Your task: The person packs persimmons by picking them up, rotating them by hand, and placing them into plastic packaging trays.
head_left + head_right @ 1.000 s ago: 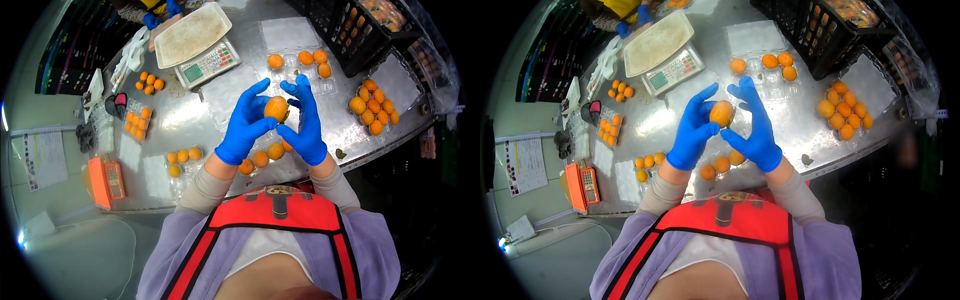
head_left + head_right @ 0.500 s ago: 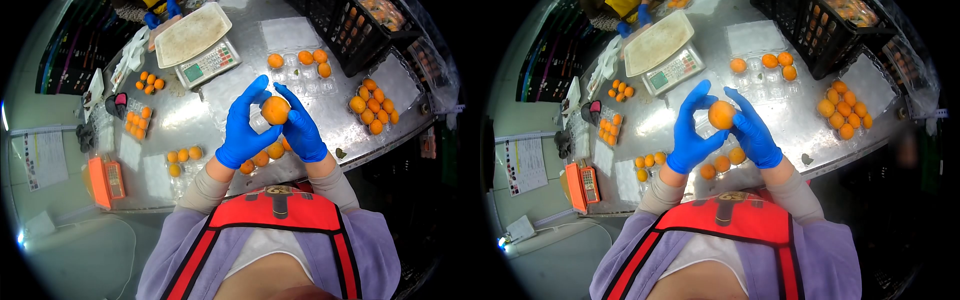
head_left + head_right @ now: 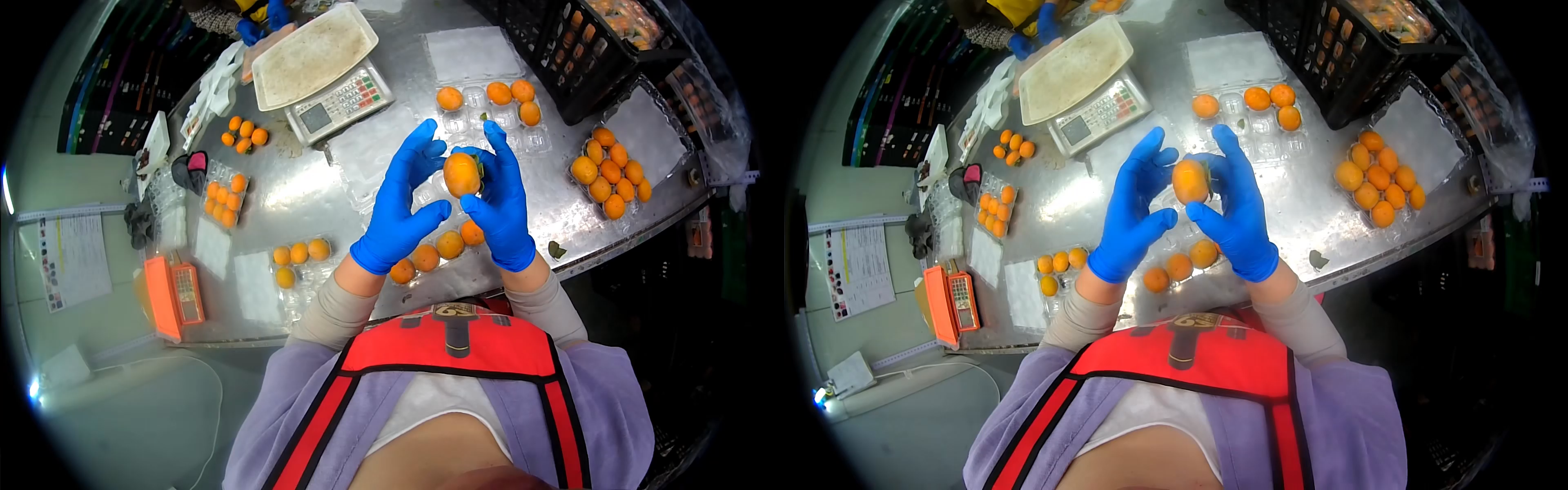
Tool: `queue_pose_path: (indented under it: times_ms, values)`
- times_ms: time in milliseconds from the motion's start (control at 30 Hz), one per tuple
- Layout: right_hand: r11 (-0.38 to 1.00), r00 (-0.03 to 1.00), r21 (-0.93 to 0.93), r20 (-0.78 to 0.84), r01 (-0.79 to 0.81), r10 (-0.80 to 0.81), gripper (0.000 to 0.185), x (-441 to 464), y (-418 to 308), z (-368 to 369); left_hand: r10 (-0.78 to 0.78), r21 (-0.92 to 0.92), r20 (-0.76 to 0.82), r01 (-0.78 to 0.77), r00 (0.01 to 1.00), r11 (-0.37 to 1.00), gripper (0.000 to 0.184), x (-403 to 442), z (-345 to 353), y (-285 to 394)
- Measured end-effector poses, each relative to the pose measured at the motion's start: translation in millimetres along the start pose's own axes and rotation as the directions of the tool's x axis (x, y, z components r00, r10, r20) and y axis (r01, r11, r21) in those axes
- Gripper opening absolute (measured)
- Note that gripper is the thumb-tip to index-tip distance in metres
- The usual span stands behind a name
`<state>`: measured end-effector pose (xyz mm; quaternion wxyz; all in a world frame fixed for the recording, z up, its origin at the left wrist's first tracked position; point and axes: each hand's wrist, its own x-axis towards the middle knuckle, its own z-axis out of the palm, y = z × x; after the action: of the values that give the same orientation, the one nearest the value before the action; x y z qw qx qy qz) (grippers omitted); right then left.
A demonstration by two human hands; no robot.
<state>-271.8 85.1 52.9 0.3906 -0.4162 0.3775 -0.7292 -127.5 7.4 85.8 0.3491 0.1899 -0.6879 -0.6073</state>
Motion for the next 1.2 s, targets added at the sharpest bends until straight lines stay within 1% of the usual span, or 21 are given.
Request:
queue_pose_path:
  times_ms: [33, 67, 133, 267, 333, 367, 433, 567, 667, 733, 767, 833, 867, 933, 967, 1033, 1067, 1100, 1133, 1167, 1200]
  values:
    - [0.997, 0.999, -0.068, 0.006, 0.036, -0.035, 0.085, -0.2, 1.2, -1.1, -0.059, -0.060, 0.009, 0.059, 0.998, 0.996, 0.079, -0.2, -0.3, 1.8]
    - [0.997, 0.999, -0.068, 0.007, 0.035, -0.035, 0.085, -0.2, 0.3, 0.0, -0.059, -0.060, 0.009, 0.060, 0.998, 0.996, 0.079, -0.3, 0.4, 5.2]
    - [0.986, 0.996, -0.145, -0.007, 0.086, -0.088, 0.087, -0.2, -2.2, 3.0, -0.225, -0.228, 0.016, 0.223, 0.974, 0.948, 0.076, -0.1, 2.2, 12.4]
    - [0.968, 0.992, -0.216, -0.007, 0.125, -0.129, 0.087, -0.8, -0.4, 4.1, -0.229, -0.289, 0.042, 0.231, 0.973, 0.929, 0.073, 0.0, 0.0, 3.3]
    - [0.923, 0.979, -0.330, 0.014, 0.196, -0.203, 0.085, -1.5, -0.4, 5.3, -0.205, -0.299, 0.048, 0.210, 0.978, 0.931, 0.069, -0.1, 4.8, 8.8]
    - [0.924, 0.979, -0.330, 0.014, 0.195, -0.202, 0.085, -2.1, -1.1, 5.7, -0.206, -0.299, 0.047, 0.210, 0.978, 0.931, 0.069, 0.0, 5.7, 7.7]
    - [0.847, 0.968, -0.472, 0.066, 0.245, -0.244, 0.075, -3.2, -2.6, 6.8, -0.149, -0.290, 0.054, 0.159, 0.987, 0.944, 0.064, 0.2, 6.6, 5.0]
    - [0.865, 0.972, -0.448, 0.047, 0.226, -0.230, 0.068, -5.0, 0.7, 6.7, -0.142, -0.298, 0.037, 0.147, 0.989, 0.943, 0.057, -0.4, 6.4, 2.7]
    - [0.843, 0.967, -0.478, 0.072, 0.248, -0.244, 0.068, -6.1, 0.9, 5.9, -0.163, -0.317, 0.026, 0.162, 0.986, 0.934, 0.051, -1.4, 3.5, -2.3]
    - [0.795, 0.965, -0.549, 0.112, 0.258, -0.236, 0.069, -6.8, 0.9, 4.2, -0.285, -0.432, -0.011, 0.253, 0.958, 0.866, 0.051, -1.6, 2.7, -4.6]
    - [0.796, 0.965, -0.548, 0.112, 0.258, -0.235, 0.069, -5.7, -0.6, 5.6, -0.286, -0.432, -0.011, 0.253, 0.958, 0.866, 0.051, -1.6, 2.4, -4.0]
    - [0.723, 0.932, -0.598, 0.134, 0.346, -0.336, 0.062, -2.1, -5.0, 9.2, -0.317, -0.434, 0.056, 0.309, 0.947, 0.847, 0.055, -1.6, 1.5, -2.1]
    - [0.723, 0.932, -0.597, 0.134, 0.347, -0.336, 0.062, -1.3, -4.7, 8.5, -0.316, -0.433, 0.056, 0.308, 0.947, 0.847, 0.055, -1.3, 0.5, -2.3]
    - [0.721, 0.933, -0.596, 0.158, 0.352, -0.324, 0.060, -0.6, -4.5, 6.5, -0.316, -0.380, 0.063, 0.315, 0.947, 0.869, 0.069, -0.9, -1.4, -3.3]
    - [0.722, 0.933, -0.596, 0.159, 0.352, -0.324, 0.060, -0.8, -6.3, 6.2, -0.316, -0.380, 0.062, 0.315, 0.947, 0.870, 0.069, -1.2, -1.0, -3.7]
    - [0.851, 0.965, -0.456, 0.105, 0.261, -0.240, 0.068, -0.9, -11.2, 6.1, -0.245, -0.374, -0.029, 0.216, 0.969, 0.902, 0.071, -0.8, 0.5, -3.6]
    - [0.851, 0.965, -0.456, 0.105, 0.261, -0.240, 0.068, -0.5, -10.7, 7.1, -0.245, -0.374, -0.029, 0.216, 0.969, 0.902, 0.071, -1.2, 0.7, -0.8]
    - [0.936, 0.981, -0.294, 0.027, 0.193, -0.194, 0.073, 0.0, -9.2, 9.1, -0.237, -0.361, -0.027, 0.211, 0.971, 0.908, 0.073, -1.3, 1.5, 5.8]
    - [0.985, 0.990, -0.117, -0.042, 0.127, -0.133, 0.078, 0.3, -7.6, 9.7, -0.229, -0.349, -0.026, 0.206, 0.973, 0.914, 0.076, -1.3, 2.2, 9.3]
    - [0.985, 0.990, -0.118, -0.043, 0.127, -0.133, 0.078, -0.1, -4.7, 8.1, -0.230, -0.349, -0.024, 0.207, 0.973, 0.914, 0.076, -1.7, 2.2, 7.4]
    - [0.991, 0.996, -0.100, -0.011, 0.091, -0.093, 0.080, -0.6, -0.7, 5.8, -0.185, -0.274, -0.021, 0.172, 0.983, 0.946, 0.075, -2.6, 2.0, 3.5]
